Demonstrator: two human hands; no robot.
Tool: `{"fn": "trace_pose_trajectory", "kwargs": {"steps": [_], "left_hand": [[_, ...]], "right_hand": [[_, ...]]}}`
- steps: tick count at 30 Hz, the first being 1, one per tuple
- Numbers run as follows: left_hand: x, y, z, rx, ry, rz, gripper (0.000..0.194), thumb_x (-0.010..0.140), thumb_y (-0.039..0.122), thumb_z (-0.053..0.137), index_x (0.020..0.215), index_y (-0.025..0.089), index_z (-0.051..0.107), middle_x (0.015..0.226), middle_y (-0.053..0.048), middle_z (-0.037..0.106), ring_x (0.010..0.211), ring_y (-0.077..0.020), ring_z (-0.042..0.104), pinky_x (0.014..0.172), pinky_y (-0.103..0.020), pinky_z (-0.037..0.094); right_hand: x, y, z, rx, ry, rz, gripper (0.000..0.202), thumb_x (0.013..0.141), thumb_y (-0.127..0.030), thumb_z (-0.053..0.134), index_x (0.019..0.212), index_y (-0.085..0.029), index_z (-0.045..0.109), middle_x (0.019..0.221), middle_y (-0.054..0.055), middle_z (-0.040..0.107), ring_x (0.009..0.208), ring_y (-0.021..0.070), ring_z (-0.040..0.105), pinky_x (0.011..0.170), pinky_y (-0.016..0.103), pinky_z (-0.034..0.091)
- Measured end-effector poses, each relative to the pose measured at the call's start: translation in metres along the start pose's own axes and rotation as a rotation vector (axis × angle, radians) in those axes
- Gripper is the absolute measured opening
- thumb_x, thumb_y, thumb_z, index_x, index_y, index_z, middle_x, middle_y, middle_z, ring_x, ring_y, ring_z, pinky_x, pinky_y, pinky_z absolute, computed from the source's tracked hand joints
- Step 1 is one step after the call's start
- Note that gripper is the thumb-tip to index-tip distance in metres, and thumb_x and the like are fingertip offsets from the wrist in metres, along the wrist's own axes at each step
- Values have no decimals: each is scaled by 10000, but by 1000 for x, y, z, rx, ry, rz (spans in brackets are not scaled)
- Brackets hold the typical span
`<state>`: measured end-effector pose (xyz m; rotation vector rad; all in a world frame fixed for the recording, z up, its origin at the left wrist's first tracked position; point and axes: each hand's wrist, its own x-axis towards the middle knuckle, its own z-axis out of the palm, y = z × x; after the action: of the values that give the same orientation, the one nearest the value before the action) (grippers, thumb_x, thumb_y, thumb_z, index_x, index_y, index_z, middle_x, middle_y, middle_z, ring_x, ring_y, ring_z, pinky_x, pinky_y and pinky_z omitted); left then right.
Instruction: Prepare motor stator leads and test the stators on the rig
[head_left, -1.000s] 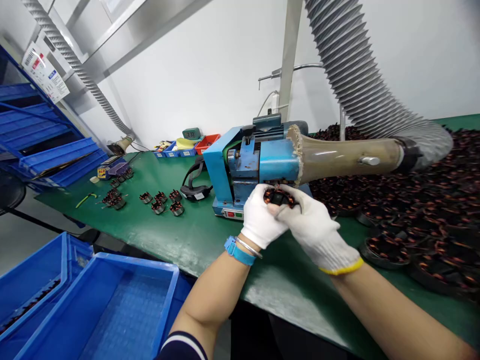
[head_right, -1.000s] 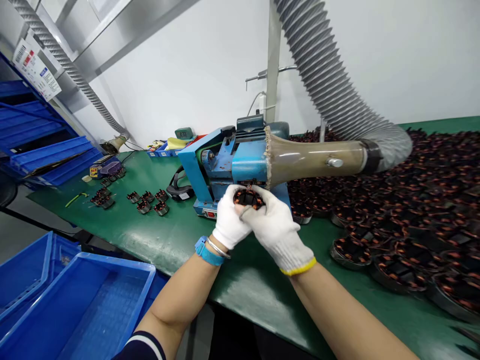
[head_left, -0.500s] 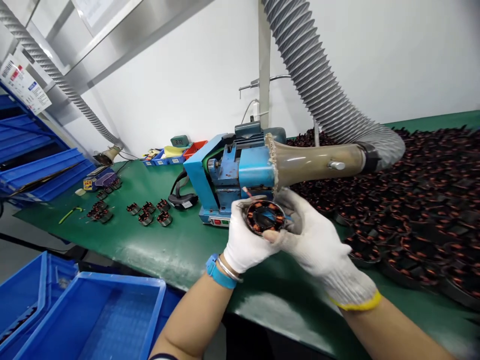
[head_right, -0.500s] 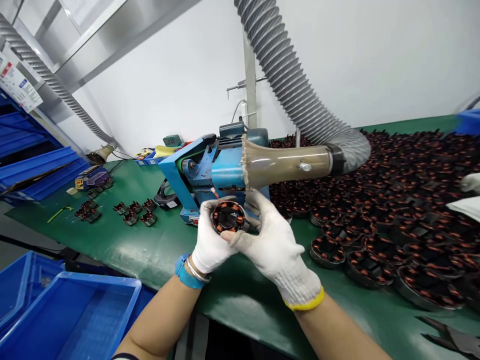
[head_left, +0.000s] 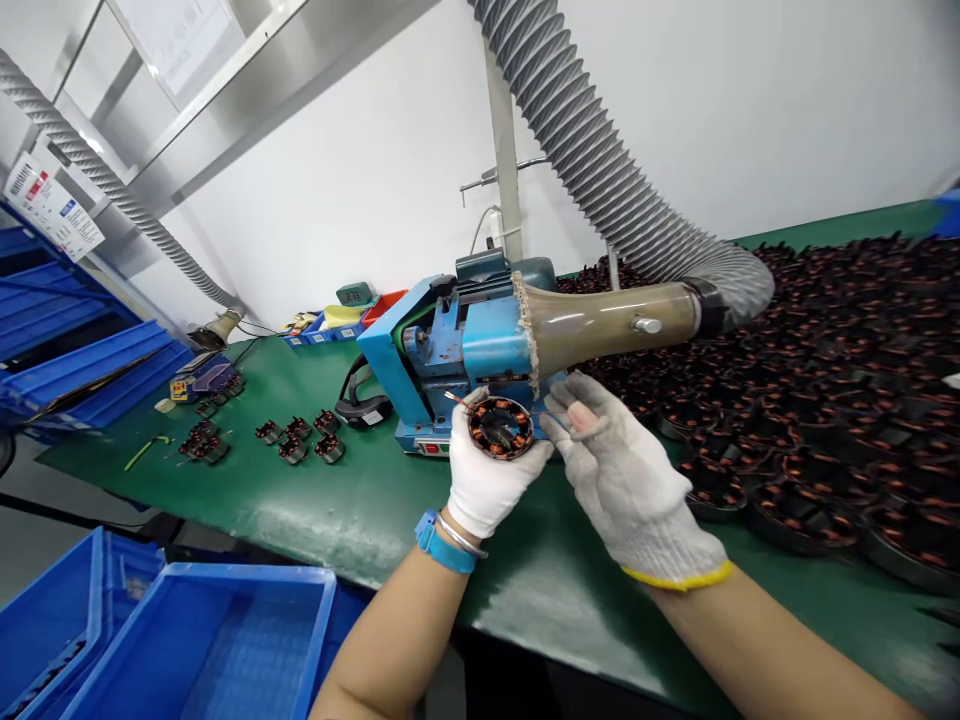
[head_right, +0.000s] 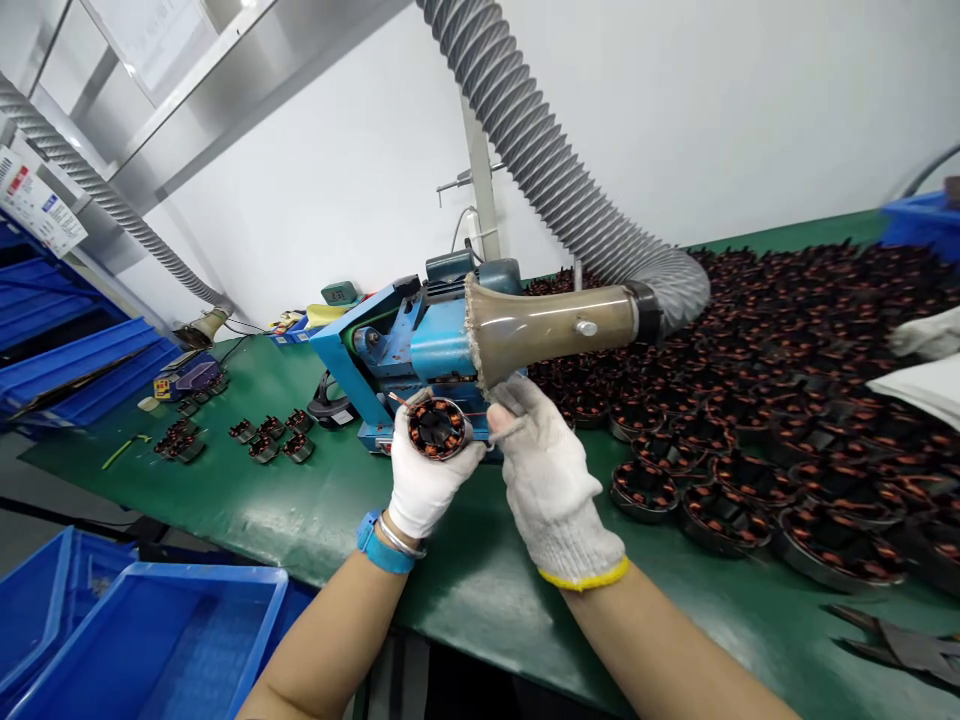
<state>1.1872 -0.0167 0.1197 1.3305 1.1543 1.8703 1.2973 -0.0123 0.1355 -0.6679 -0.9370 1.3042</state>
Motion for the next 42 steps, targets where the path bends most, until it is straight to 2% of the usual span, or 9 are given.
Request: {"fn": "trace_pose_trajectory", "kwargs": {"steps": [6, 13, 17, 21, 27, 30, 34, 39, 42], "left_hand": [[-2, 0, -3, -159, -55, -100, 786, 603, 211, 829, 1286, 228, 443, 1193, -85, 639, 1084, -223, 654, 1022, -404, 506], [-9, -5, -5, -136, -153, -14, 677, 644, 298, 819, 1239, 243, 500, 1234, -84, 620, 1143, -250, 628, 1056, -421, 487], [-9, -7, -5, -156, -139, 30, 703, 593, 297, 859, 1193, 241, 497, 1146, -75, 656, 1039, -231, 669, 986, -400, 535], [-7, -7, -6, -161, -114, 15, 706, 575, 358, 864, 1167, 243, 496, 1115, -73, 666, 1008, -234, 679, 943, -393, 557], [-9, -6, -3, -101, -97, 54, 718, 549, 229, 855, 1161, 232, 479, 1123, -85, 650, 1010, -230, 672, 964, -398, 537], [-9, -8, -1, -47, -54, 72, 684, 561, 153, 813, 1155, 219, 481, 1106, -85, 641, 1004, -226, 670, 987, -417, 519], [-5, -8, 1, -63, -82, 95, 640, 571, 136, 777, 1130, 218, 478, 1102, -85, 650, 1007, -230, 675, 963, -413, 532], [-7, -6, 5, -16, -104, 69, 612, 547, 96, 719, 1101, 215, 488, 1034, -53, 657, 958, -212, 673, 945, -384, 533], [-14, -5, 10, 33, -92, 74, 623, 538, 96, 706, 1110, 215, 489, 1039, -53, 636, 955, -212, 658, 945, -386, 527]], "right_hand": [[-5, 30, 1, -270, -198, -47, 808, 667, -477, 817, 1360, -216, 493, 1373, 128, 567, 1281, 313, 533, 1112, 488, 429], [-5, 25, 0, -201, -229, -132, 802, 693, -434, 806, 1376, -199, 457, 1374, 143, 557, 1270, 292, 546, 1107, 448, 437], [-6, 17, 8, -138, -150, -19, 796, 624, -430, 835, 1304, -184, 502, 1287, 153, 618, 1163, 298, 620, 1030, 443, 506], [-8, 11, 12, -169, -225, 112, 594, 626, -447, 821, 1118, -193, 606, 1134, 117, 697, 1088, 296, 657, 991, 441, 533], [-7, 6, 7, -33, -101, -147, 758, 553, -435, 879, 1191, -218, 532, 1301, 150, 603, 1220, 288, 580, 1089, 456, 456], [-5, 7, 7, 11, -21, -125, 693, 607, -470, 854, 1184, -259, 534, 1346, 113, 576, 1285, 267, 536, 1126, 441, 420], [-6, 10, 9, -20, -53, 77, 524, 692, -524, 772, 1094, -223, 621, 1174, 93, 678, 1128, 269, 640, 1043, 438, 495], [-4, -2, 6, -137, 82, 51, 326, 656, -427, 797, 843, -185, 685, 839, 64, 721, 801, 215, 687, 808, 375, 591], [6, -12, 0, -48, 204, 11, 261, 670, -372, 786, 821, -193, 671, 787, 42, 705, 727, 181, 675, 757, 355, 598]]}}
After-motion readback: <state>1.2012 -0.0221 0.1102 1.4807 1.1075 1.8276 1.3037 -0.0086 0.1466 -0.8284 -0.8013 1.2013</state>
